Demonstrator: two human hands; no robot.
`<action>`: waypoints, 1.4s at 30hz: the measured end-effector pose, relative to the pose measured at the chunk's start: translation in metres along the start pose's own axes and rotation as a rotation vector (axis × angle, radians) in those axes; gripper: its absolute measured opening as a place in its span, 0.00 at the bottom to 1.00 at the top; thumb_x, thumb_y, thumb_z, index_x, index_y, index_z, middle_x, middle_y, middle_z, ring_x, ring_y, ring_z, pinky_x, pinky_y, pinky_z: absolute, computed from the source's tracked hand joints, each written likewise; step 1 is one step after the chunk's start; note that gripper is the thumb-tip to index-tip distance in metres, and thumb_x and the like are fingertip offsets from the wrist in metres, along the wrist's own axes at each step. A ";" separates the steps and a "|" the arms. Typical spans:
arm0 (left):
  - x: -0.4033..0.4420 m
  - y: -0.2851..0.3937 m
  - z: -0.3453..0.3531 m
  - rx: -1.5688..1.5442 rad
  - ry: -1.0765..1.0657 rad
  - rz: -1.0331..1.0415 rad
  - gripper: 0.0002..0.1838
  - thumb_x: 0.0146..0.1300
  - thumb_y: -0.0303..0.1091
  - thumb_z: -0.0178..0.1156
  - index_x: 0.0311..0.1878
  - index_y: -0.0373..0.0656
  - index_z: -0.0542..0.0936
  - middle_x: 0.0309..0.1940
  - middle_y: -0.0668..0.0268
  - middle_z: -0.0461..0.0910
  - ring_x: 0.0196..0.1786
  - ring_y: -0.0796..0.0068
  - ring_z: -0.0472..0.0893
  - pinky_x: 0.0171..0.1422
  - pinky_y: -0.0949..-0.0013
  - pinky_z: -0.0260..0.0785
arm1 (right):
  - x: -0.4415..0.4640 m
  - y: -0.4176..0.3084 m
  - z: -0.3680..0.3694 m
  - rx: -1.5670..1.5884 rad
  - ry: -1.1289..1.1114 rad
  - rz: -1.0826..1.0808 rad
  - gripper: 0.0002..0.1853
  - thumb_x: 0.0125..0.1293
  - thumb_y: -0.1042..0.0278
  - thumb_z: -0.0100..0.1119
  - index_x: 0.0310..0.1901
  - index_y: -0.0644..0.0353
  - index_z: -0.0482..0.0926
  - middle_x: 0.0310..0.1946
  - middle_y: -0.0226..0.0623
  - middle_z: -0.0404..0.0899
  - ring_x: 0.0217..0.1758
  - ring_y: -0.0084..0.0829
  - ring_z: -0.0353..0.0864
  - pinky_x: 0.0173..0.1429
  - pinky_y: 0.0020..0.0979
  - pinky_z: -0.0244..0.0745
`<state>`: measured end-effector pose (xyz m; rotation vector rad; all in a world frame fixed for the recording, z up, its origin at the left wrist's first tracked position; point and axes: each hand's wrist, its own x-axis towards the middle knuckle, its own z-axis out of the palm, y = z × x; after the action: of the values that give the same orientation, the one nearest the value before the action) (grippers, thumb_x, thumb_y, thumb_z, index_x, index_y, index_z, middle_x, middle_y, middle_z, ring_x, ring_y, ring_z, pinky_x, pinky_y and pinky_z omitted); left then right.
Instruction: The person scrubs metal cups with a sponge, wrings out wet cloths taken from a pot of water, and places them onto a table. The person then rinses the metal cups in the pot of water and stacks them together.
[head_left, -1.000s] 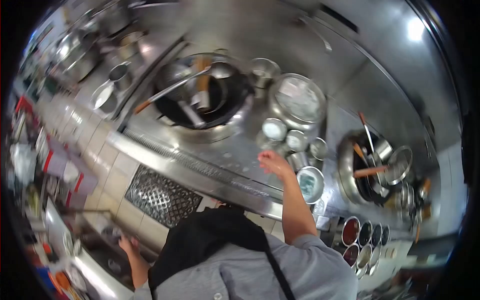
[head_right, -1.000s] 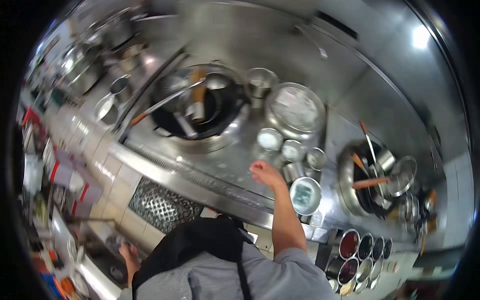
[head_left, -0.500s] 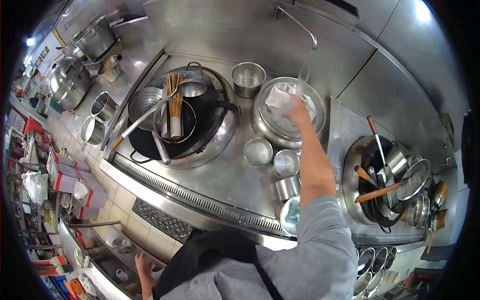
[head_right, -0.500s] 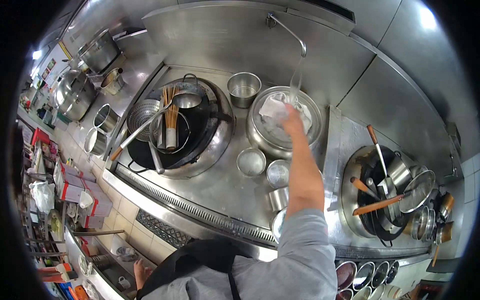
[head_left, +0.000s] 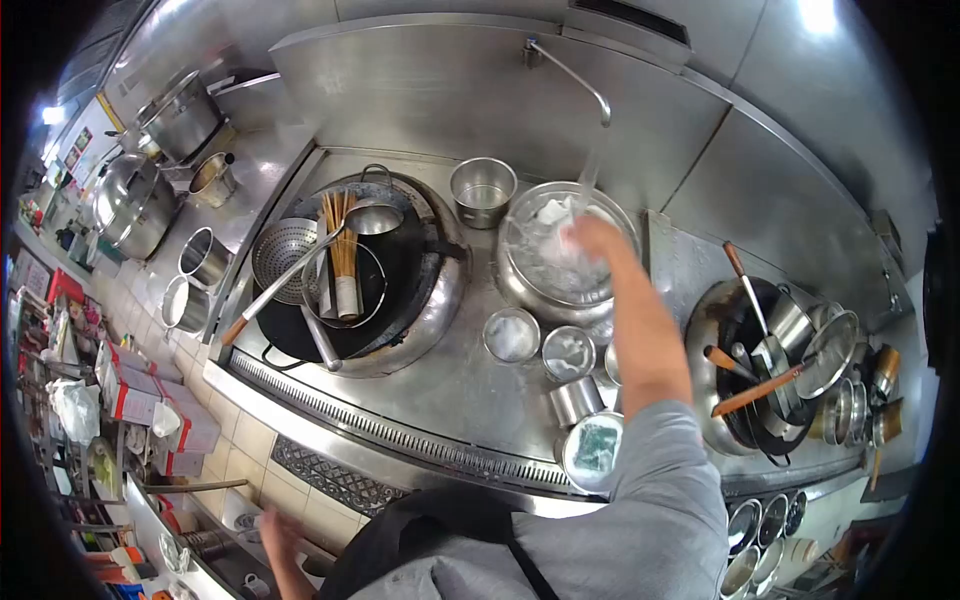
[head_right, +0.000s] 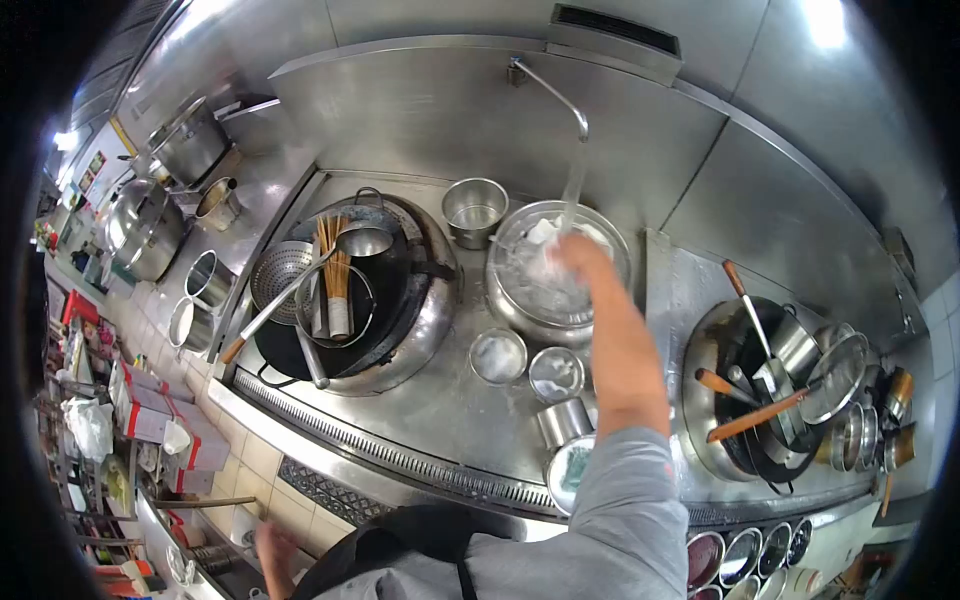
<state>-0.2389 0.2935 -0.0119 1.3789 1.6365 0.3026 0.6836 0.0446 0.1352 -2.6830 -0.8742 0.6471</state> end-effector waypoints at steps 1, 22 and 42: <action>0.032 0.014 -0.010 0.521 -0.020 0.392 0.08 0.73 0.39 0.56 0.48 0.47 0.75 0.39 0.68 0.77 0.29 0.71 0.77 0.27 0.62 0.70 | -0.022 -0.016 -0.045 0.221 0.032 0.058 0.19 0.72 0.55 0.60 0.54 0.61 0.83 0.47 0.50 0.86 0.44 0.49 0.89 0.40 0.47 0.85; -0.071 0.218 0.098 -0.310 -0.117 0.185 0.21 0.75 0.43 0.58 0.66 0.48 0.74 0.51 0.64 0.81 0.47 0.71 0.83 0.47 0.69 0.76 | 0.056 0.032 0.144 -0.059 -0.041 0.022 0.18 0.68 0.62 0.55 0.57 0.53 0.84 0.59 0.51 0.82 0.62 0.50 0.81 0.67 0.46 0.75; -0.186 0.614 0.496 0.022 -0.883 1.332 0.33 0.59 0.42 0.72 0.66 0.40 0.75 0.55 0.47 0.82 0.60 0.56 0.81 0.65 0.60 0.71 | -0.257 -0.081 -0.209 0.143 0.589 -0.250 0.25 0.67 0.59 0.62 0.63 0.62 0.73 0.54 0.48 0.81 0.56 0.44 0.81 0.61 0.40 0.77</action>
<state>0.5185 0.1572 0.2446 2.0324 -0.1340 0.3314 0.5591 -0.0665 0.4322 -2.3668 -0.9191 -0.1338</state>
